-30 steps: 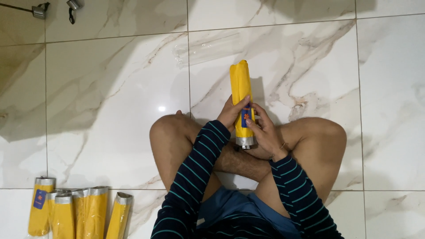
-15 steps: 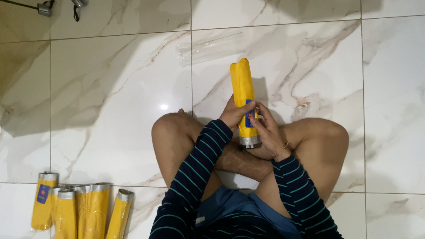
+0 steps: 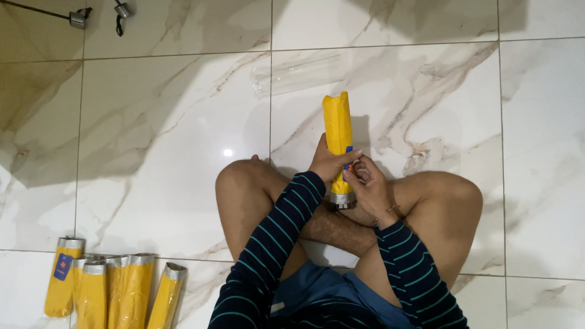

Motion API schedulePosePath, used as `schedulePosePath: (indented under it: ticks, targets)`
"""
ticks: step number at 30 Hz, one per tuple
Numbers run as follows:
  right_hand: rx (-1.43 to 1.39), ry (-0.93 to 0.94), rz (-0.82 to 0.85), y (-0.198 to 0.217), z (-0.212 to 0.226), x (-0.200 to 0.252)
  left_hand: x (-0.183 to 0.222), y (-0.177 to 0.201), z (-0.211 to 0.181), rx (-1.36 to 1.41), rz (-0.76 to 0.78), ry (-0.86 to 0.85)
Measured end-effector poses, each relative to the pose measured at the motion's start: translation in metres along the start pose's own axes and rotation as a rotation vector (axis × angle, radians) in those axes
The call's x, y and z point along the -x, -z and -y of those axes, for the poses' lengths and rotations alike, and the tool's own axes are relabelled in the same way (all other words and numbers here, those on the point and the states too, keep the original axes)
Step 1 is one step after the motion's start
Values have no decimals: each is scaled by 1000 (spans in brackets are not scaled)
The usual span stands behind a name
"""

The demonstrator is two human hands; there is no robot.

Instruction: Packing a folded umbrella into a plastic sleeve and then into a yellow branded sleeve.

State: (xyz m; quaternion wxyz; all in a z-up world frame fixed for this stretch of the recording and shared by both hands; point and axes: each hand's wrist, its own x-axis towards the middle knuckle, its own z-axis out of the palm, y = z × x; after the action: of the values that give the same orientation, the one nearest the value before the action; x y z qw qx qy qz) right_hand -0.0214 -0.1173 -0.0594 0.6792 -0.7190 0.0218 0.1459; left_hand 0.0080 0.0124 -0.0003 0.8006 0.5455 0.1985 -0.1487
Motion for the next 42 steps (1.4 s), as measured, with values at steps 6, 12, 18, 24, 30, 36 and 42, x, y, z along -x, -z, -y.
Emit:
schedulePosePath:
  ticks: [6,12,18,24,30,36,42]
  targets:
    - [24,15,-2,3,-4,-1,1,2,-1,-36,49,-6]
    - [27,-7,7,1,12,5,-2,5,3,-51,83,13]
    - [68,22,18,0,21,8,-7,7,10,-26,103,8]
    - [49,-8,45,-1,26,6,-3,3,6,-14,93,-4]
    - [88,43,167,-8,37,0,1,-1,1,-27,177,-40]
    - [33,38,194,-8,42,-5,-2,-5,6,-76,271,-19]
    - [-9,64,179,-1,18,-9,1,-7,2,-175,320,-10]
